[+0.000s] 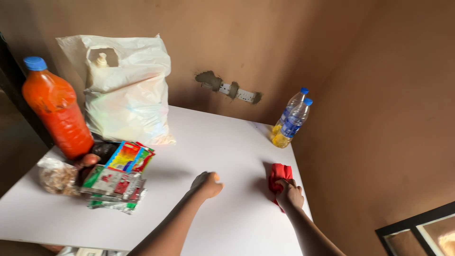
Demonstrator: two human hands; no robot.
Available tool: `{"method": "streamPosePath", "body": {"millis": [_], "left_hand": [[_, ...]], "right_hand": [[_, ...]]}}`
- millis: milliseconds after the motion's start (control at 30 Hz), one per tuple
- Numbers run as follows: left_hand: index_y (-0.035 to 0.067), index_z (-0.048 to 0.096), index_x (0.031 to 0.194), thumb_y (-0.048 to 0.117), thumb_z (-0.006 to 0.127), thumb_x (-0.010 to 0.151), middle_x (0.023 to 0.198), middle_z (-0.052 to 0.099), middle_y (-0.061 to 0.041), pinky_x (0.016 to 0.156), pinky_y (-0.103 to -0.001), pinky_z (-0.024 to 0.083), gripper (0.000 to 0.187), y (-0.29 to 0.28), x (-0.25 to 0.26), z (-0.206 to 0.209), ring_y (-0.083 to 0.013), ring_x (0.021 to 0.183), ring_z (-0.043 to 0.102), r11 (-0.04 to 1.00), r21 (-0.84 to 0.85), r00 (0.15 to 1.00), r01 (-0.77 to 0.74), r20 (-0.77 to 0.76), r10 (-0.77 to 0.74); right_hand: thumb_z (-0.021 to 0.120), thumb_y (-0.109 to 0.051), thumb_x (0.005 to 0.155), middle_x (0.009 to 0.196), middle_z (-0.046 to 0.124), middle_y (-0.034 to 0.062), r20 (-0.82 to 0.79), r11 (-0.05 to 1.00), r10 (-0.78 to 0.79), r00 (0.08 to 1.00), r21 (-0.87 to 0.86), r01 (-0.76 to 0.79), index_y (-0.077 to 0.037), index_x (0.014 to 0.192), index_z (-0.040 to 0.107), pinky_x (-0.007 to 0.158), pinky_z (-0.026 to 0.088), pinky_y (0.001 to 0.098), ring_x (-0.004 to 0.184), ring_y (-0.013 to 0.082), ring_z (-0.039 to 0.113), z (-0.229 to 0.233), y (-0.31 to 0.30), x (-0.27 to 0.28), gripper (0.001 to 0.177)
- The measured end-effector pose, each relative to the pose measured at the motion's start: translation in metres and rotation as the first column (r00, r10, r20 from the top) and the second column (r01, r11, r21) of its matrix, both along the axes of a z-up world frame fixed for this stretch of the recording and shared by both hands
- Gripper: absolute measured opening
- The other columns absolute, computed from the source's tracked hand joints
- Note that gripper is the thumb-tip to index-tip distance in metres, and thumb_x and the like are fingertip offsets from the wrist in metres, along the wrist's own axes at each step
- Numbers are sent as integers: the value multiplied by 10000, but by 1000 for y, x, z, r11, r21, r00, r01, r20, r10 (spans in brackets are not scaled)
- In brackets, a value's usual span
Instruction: Tidying up a table by organizing groceries and wiping the surface with a cloth.
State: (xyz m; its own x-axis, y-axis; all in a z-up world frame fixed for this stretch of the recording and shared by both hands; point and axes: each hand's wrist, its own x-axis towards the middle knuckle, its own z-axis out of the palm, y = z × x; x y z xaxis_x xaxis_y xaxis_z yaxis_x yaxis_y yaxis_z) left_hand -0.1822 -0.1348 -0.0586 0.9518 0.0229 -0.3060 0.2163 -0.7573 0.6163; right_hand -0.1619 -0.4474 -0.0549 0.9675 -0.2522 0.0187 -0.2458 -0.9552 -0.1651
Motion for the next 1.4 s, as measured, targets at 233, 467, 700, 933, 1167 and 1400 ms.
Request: {"method": "streamPosePath", "body": {"millis": [233, 467, 700, 933, 1167, 1400], "left_hand": [[193, 523, 1480, 451, 675, 936, 1539, 490, -22, 1152, -400, 437, 622, -38, -20, -3, -209, 1463, 415, 992, 116, 983, 45, -183, -24], [129, 543, 1466, 380, 674, 933, 1547, 490, -89, 1120, -386, 473, 604, -48, -18, -16, -232, 1423, 485, 988, 145, 986, 47, -167, -22], [69, 506, 1477, 398, 744, 924, 1571, 453, -89, 1143, -372, 443, 686, -29, -10, -54, -231, 1444, 453, 996, 77, 992, 39, -120, -30], [113, 523, 1476, 428, 711, 923, 1572, 462, -23, 1117, -398, 467, 664, -29, -18, -29, -238, 1404, 498, 998, 53, 978, -38, -203, 48], [135, 573, 1446, 440, 732, 896, 1363, 661, -73, 1015, -393, 530, 648, -32, 1, -43, -229, 1264, 616, 995, 29, 963, -101, -250, 105], [136, 663, 1285, 443, 756, 899, 1005, 685, -23, 820, -361, 527, 502, -34, 9, -52, -173, 964, 629, 991, 13, 972, -133, -191, 133]], "right_hand": [[766, -153, 821, 1390, 550, -25, -57, 999, -45, 997, -10, 44, -399, 1188, 718, 956, 585, 420, 1290, 304, 528, 5, 9, 28, 444], [664, 22, 782, 1352, 598, 70, 225, 667, 469, 854, 543, -509, -259, 1227, 720, 595, 631, 339, 911, 263, 770, 2, 106, 15, 529], [752, -223, 805, 1596, 362, 13, 53, 747, 644, 763, 170, -642, -392, 1429, 570, 1143, 331, 521, 1411, 317, 351, -33, 110, 8, 671], [875, -337, 665, 1437, 508, -69, 99, 881, 471, 876, -11, -473, -466, 1369, 579, 1022, 510, 457, 1265, 288, 500, -35, 21, 36, 775], [853, -367, 713, 1446, 493, -11, 43, 993, 112, 993, -29, -111, -482, 1350, 586, 991, 530, 486, 1279, 304, 500, -11, -69, 46, 700], [816, -201, 744, 1432, 509, 85, 71, 988, -128, 989, 95, 121, -427, 1351, 616, 1022, 507, 504, 1345, 322, 485, 32, -68, 37, 678]]}}
